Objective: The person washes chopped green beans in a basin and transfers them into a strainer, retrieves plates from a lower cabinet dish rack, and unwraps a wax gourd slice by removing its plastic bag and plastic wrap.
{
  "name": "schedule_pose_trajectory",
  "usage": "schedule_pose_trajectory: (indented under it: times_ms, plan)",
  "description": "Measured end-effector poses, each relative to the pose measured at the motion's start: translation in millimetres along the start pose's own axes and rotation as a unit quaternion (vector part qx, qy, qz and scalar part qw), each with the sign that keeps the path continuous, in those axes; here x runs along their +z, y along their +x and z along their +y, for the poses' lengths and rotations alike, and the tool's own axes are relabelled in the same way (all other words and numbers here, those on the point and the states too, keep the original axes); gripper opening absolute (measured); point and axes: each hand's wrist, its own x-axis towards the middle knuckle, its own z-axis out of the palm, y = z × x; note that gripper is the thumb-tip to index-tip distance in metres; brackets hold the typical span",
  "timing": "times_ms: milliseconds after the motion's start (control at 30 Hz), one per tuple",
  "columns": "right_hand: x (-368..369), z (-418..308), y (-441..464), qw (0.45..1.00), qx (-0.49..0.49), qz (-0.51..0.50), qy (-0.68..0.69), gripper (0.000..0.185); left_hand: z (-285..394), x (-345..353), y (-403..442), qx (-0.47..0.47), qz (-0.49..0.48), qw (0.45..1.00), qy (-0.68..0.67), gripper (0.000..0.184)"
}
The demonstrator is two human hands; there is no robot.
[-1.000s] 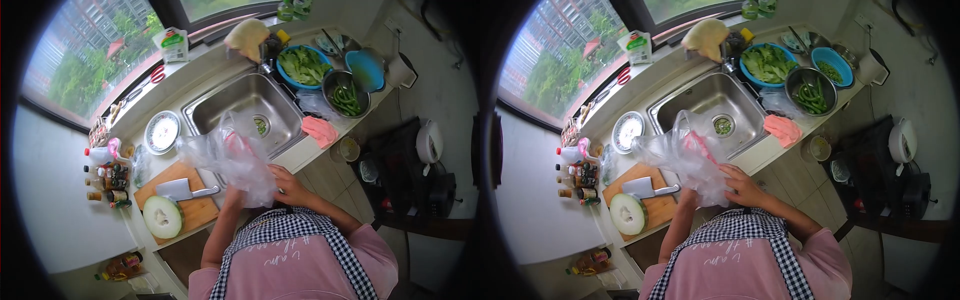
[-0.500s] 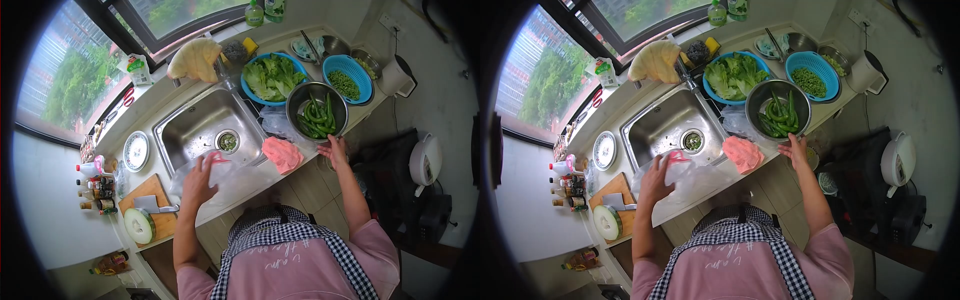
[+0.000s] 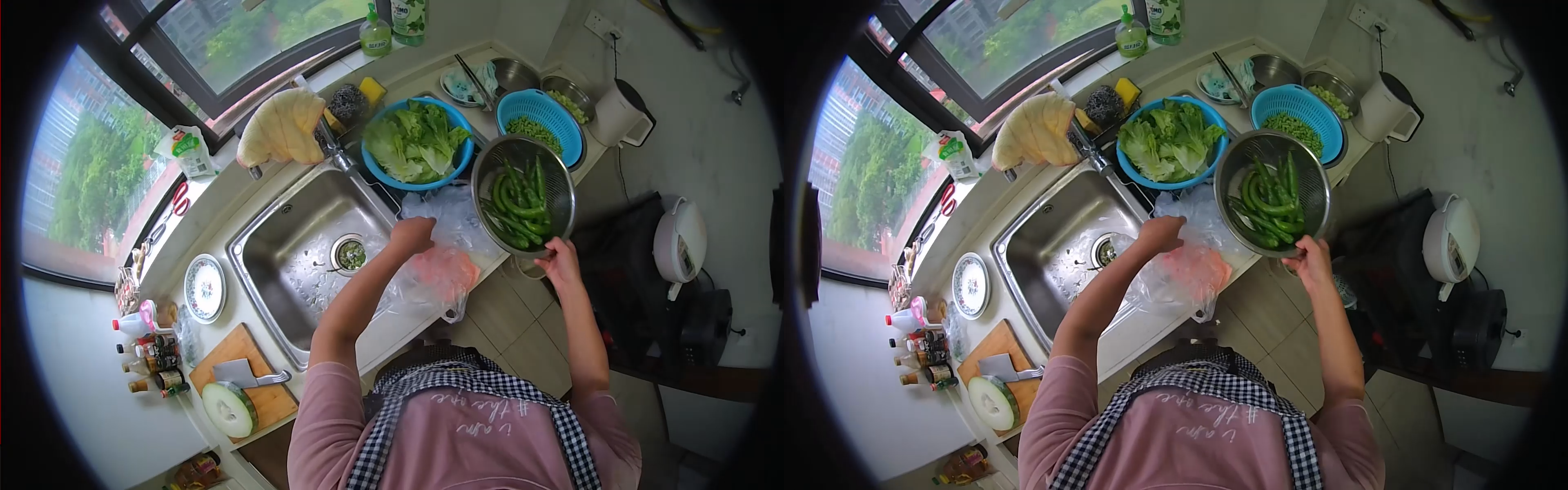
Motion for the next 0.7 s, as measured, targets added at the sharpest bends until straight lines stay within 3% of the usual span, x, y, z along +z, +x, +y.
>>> schedule_pose_trajectory:
  times_ms: [67, 167, 233, 333, 400, 500, 600, 700]
  plan:
    - [-9.3, -10.9, -18.1, 1.0, -0.006, 0.017, -0.01, 0.012, 2.3, 3.7, -1.3, 0.023, 0.032, 0.999, -0.018, 0.032]
    - [-19.6, -20.8, -38.8, 0.999, -0.021, 0.031, -0.013, 0.017, 16.2, -46.5, -29.9, -0.004, 0.049, 0.997, -0.059, 0.021]
    - [-27.9, -22.1, -43.7, 0.999, -0.026, 0.036, -0.018, 0.021, -2.6, -63.0, -58.8, 0.003, 0.128, 0.986, -0.105, 0.021]
    - [-24.2, -20.3, -47.6, 0.998, -0.036, 0.031, -0.027, 0.023, -41.4, -108.1, -126.2, -0.104, 0.166, 0.967, -0.161, 0.022]
    - [-22.6, -9.0, -38.8, 0.999, -0.03, 0.029, -0.03, 0.022, -72.3, -112.6, -174.4, -0.202, 0.243, 0.908, -0.274, 0.015]
    - [-14.4, 14.3, -14.4, 0.999, -0.006, 0.025, -0.034, 0.02, -110.6, -97.4, -231.0, -0.207, 0.357, 0.878, -0.244, 0.018]
    - [-5.5, 35.4, 18.4, 0.999, 0.024, 0.013, -0.03, 0.018, -131.8, -52.9, -260.7, -0.279, 0.36, 0.832, -0.318, 0.016]
    - [13.7, 33.1, 32.0, 0.998, 0.043, -0.007, -0.042, 0.018, -109.3, -30.3, -264.5, -0.252, 0.382, 0.746, -0.483, 0.012]
